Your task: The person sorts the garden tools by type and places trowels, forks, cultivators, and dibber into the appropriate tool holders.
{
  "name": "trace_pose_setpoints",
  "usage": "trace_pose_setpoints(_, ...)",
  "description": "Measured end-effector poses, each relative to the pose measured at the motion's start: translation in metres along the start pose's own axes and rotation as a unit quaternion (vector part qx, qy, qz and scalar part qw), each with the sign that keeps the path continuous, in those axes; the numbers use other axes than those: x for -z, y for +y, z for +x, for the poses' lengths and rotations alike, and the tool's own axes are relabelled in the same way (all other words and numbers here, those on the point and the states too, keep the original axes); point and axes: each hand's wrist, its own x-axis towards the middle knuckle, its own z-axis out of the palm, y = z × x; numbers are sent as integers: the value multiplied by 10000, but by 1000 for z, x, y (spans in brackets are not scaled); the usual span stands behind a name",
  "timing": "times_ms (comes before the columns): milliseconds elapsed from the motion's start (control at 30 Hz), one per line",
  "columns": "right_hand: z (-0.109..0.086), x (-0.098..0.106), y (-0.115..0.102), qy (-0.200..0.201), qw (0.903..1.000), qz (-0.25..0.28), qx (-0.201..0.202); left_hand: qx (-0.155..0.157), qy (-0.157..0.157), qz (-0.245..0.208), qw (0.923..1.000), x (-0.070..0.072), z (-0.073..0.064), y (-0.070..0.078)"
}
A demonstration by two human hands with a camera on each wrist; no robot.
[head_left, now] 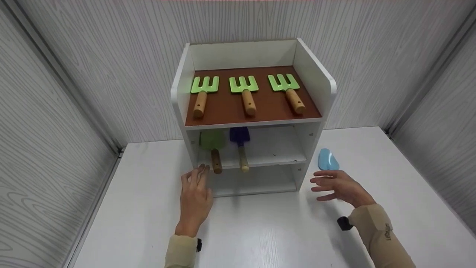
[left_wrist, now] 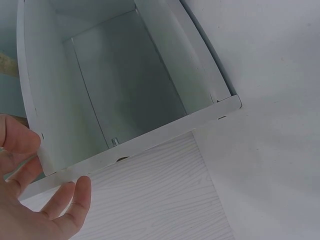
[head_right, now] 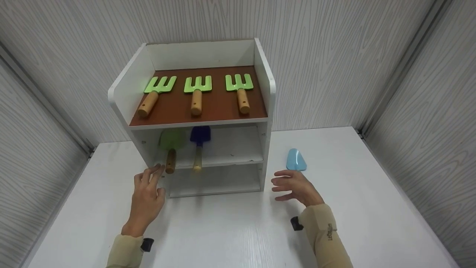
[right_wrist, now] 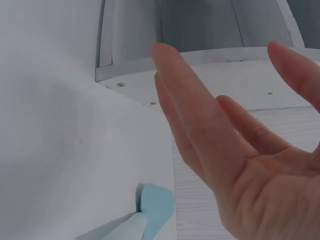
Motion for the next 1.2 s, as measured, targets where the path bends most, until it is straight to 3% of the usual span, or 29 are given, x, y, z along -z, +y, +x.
trace_pose_setpoints(267, 0, 12, 2, 162, 9997, -40, -188, 10, -7, -18, 10000, 0, -1, 0)
trace_pose_setpoints(633, 2, 30, -2, 176, 9996, -162, -154, -3, -11, -83, 10000, 1, 0, -1)
trace_pose_setpoints(1033, -1, 54, -1, 237, 9990, 85, -379, -170, 165, -24, 9997, 1, 1, 0)
trace_pose_setpoints(1200, -2, 63, -1, 265, 9986, 18, -461, -67, 83, -42, 9999, 0, 0, 1)
